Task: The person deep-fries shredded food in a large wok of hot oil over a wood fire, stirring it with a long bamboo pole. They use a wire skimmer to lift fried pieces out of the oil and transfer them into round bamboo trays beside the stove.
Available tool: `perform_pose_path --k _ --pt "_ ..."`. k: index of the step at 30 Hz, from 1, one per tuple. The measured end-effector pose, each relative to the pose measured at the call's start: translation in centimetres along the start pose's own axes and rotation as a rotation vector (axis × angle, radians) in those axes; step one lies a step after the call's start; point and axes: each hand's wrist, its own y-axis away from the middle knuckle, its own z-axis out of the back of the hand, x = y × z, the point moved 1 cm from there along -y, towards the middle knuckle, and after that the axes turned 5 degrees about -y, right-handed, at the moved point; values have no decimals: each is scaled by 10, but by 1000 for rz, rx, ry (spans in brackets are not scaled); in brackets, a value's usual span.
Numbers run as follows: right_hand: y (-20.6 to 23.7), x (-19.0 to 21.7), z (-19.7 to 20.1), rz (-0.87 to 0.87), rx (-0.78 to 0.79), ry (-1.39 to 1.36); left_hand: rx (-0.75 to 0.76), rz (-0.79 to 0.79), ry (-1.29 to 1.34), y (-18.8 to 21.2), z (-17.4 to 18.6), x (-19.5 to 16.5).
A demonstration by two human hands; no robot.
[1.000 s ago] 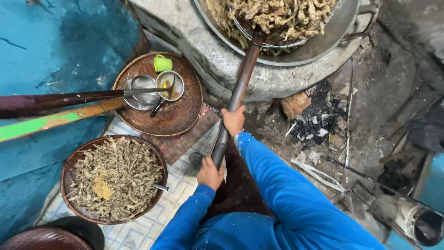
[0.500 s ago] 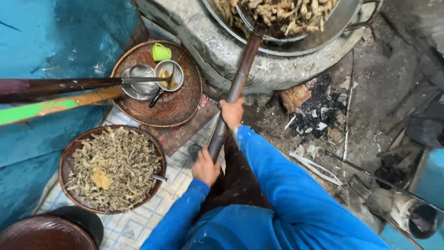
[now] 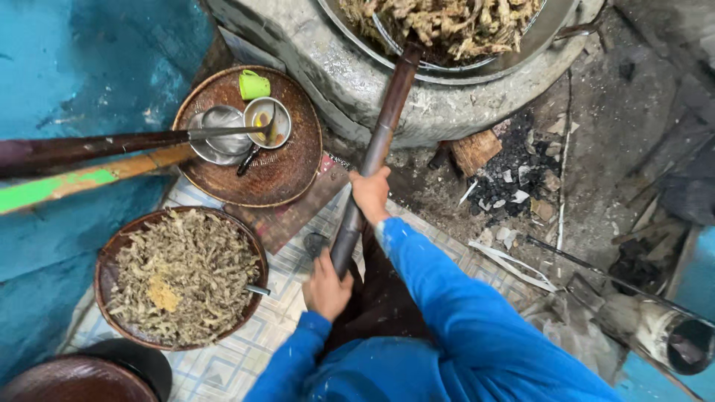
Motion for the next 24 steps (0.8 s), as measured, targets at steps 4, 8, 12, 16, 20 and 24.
perform_pose_path --k 4,8,12,16,20,24 --pt "-13 -3 0 69 -19 -4 -95 -44 16 -12 -11 -12" --pt "-18 4 -8 117 -45 -61 -48 -76 21 -42 -18 -11" --pt "-8 2 0 100 -25 -2 -84 -57 37 -8 -19 -11" --pt "-8 1 22 39 25 104 -52 -72 25 14 -22 -31" --pt "-33 19 17 81 8 69 -60 -90 38 -37 -28 -41" --pt "-52 36 9 84 -17 33 -157 -110 28 -62 -21 -47"
